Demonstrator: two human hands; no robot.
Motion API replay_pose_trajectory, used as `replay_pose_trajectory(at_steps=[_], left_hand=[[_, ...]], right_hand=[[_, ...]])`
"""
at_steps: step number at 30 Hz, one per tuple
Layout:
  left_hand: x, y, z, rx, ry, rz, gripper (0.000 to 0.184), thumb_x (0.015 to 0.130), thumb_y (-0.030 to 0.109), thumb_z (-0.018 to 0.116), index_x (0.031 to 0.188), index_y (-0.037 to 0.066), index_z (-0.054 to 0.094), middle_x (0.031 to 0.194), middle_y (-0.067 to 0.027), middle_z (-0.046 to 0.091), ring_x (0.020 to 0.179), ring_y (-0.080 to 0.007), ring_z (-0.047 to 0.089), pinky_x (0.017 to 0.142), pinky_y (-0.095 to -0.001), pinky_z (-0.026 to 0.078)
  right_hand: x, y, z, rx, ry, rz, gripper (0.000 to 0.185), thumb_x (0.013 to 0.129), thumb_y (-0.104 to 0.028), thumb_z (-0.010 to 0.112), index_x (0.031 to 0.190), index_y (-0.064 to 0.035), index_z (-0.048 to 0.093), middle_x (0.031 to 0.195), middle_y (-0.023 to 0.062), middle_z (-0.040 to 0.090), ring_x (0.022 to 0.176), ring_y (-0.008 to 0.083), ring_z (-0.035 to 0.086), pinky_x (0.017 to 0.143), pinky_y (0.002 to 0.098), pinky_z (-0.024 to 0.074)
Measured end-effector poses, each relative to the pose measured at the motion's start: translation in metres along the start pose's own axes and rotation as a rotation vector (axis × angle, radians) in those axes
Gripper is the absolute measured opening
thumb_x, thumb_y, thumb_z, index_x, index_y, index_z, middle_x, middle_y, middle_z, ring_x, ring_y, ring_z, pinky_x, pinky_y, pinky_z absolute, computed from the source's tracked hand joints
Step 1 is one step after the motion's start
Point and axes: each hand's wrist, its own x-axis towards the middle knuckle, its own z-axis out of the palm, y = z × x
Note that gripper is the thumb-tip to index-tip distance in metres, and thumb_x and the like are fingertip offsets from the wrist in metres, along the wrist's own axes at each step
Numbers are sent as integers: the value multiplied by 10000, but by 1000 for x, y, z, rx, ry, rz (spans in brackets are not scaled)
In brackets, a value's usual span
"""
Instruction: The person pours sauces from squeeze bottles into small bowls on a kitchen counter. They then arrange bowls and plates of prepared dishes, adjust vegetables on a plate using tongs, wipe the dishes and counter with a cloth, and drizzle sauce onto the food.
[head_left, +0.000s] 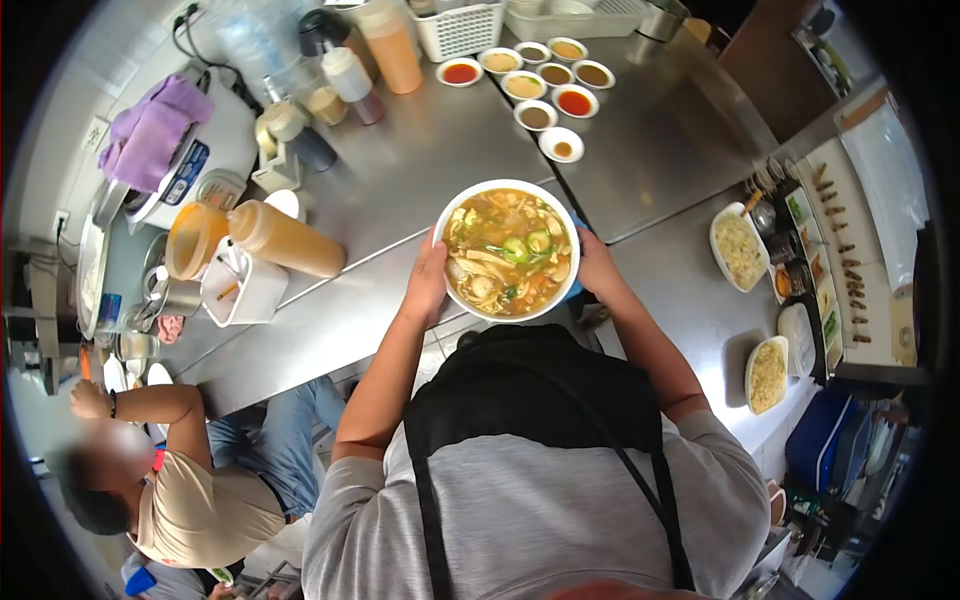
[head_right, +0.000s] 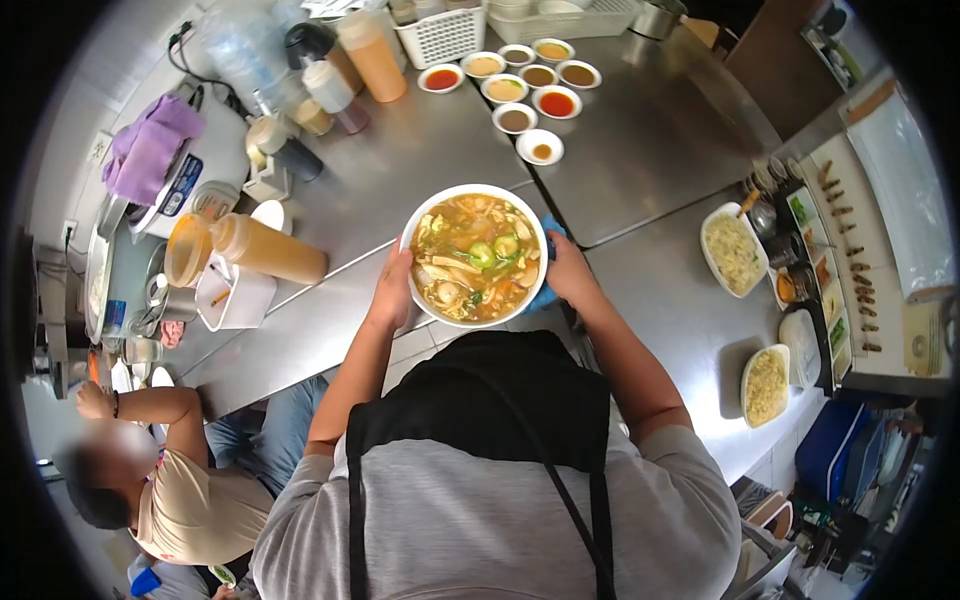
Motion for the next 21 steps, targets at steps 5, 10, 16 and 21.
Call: replay_pose_trajectory(at_steps=[5, 10, 16, 21], left_hand=[[-1, 13, -56, -66, 71, 51, 456, 900, 196, 297, 1309, 16, 207, 1252, -133, 368, 1148, -192, 359, 958, -283, 282], [10, 17, -91, -79, 155, 78, 462, 908, 232, 313, 1302, 12, 215, 1237, -124, 385, 1139, -187, 366, 953, -282, 287], [24, 30, -115, -149, 238, -34, 461, 914, 266, 306, 1292, 8, 250, 1241, -127, 388, 1149, -193, 360, 955, -280, 278], [32, 30, -116, -108, 294, -24, 453, 916, 259, 303, 1291, 9, 260, 1237, -124, 394, 1148, -192, 360, 949, -275, 284]], right_hand=[[47, -35, 53, 34, -144, -89, 398, 763, -125, 550, 1134, -7, 468, 1063, 195, 543, 981, 290, 532, 821, 332, 418], [95, -44, 87, 57, -234, -91, 380, 762, -103, 536, 1129, -19, 489, 1056, 174, 556, 961, 271, 545, 818, 328, 420], [144, -113, 79, -115, -325, -26, 341, 724, -24, 446, 1049, -12, 546, 991, 166, 585, 888, 248, 572, 764, 328, 441], [199, -145, 83, -306, -288, -340, 337, 714, -26, 437, 1031, -7, 551, 960, 169, 590, 873, 238, 572, 757, 309, 438]])
